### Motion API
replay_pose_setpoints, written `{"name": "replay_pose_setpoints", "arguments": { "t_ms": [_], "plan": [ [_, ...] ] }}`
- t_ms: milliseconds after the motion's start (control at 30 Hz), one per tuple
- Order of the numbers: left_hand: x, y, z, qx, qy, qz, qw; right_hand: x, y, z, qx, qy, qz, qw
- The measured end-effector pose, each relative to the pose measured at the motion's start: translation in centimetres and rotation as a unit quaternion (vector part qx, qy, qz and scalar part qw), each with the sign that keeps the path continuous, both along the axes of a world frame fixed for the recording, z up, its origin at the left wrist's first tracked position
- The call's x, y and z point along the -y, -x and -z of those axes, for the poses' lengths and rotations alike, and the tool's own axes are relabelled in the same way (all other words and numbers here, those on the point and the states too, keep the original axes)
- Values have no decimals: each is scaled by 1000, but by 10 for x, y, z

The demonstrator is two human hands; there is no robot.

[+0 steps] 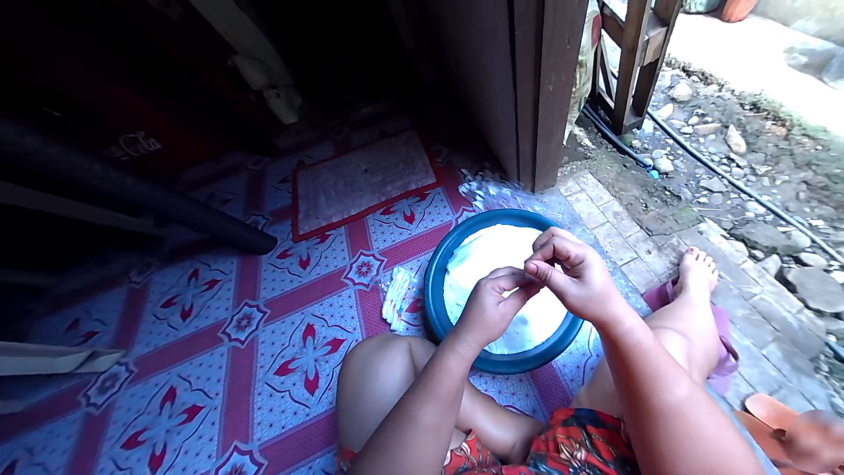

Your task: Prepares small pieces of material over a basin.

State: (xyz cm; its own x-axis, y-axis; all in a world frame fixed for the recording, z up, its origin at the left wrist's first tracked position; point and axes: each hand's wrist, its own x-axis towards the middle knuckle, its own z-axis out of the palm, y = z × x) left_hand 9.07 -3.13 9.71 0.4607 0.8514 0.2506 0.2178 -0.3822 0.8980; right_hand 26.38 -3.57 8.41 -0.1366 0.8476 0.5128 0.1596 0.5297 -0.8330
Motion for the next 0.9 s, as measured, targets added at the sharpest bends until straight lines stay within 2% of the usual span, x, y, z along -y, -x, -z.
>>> {"name": "replay_pose_setpoints", "arguments": {
  "t_ms": [200,500,700,900],
  "plan": [
    [-1,5,21,-49,26,-1,998,1,-4,-1,-15,-5,31,999],
    [-4,13,32,-101,71,-14,992,1,-10,-4,-55,-12,61,997],
    [-5,18,31,-150,101,-2,984,1,-14,-4,-101,-25,88,991],
    [-8,18,25,-145,110,-29,983,1,-13,-4,-135,-31,81,987]
  ]
}}
